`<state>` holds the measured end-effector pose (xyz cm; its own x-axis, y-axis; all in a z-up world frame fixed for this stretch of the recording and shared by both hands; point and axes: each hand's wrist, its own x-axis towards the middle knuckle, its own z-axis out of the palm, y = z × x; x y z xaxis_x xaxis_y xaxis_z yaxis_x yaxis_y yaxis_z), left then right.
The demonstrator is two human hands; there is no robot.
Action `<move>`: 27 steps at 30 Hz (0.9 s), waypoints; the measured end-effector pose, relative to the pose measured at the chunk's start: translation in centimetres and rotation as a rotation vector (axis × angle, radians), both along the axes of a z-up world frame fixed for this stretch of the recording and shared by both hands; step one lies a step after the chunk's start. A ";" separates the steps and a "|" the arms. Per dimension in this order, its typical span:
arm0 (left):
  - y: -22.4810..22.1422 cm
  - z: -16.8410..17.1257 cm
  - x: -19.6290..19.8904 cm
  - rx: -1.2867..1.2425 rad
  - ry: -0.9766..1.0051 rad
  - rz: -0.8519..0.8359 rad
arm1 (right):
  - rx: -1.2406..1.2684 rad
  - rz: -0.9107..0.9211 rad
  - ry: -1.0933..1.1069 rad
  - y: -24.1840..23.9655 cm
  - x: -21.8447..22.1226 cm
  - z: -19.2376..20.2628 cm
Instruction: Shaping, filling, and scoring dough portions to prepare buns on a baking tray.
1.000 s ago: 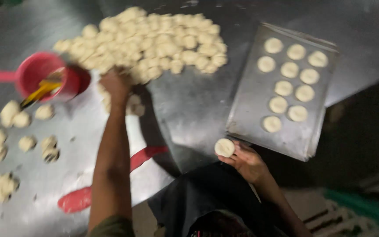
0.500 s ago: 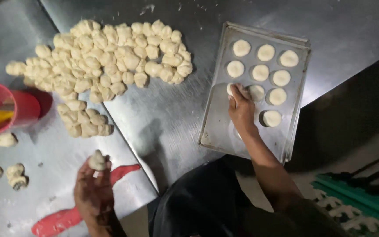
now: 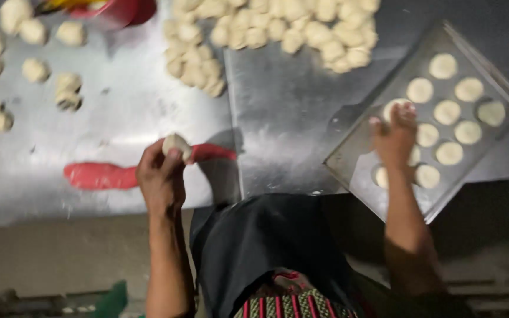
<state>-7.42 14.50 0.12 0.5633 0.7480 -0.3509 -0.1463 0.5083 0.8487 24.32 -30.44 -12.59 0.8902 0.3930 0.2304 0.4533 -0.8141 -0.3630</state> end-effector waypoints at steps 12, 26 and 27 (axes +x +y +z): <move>7.7 -1.6 -8.6 -0.080 -0.067 0.138 | 0.344 0.486 0.239 28.0 -21.1 7.4; 18.3 -1.9 -21.0 -0.209 -0.242 0.468 | -0.271 0.713 -0.005 44.0 -24.1 2.5; 18.4 -2.2 -21.9 -0.215 -0.183 0.457 | -0.289 0.592 -0.048 44.8 -23.0 1.8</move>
<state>-29.32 32.90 -2.04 0.2630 0.8536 -0.4497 -0.5294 0.5173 0.6724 1.36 14.36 -10.77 0.4961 0.8649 0.0758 0.8645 -0.4840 -0.1353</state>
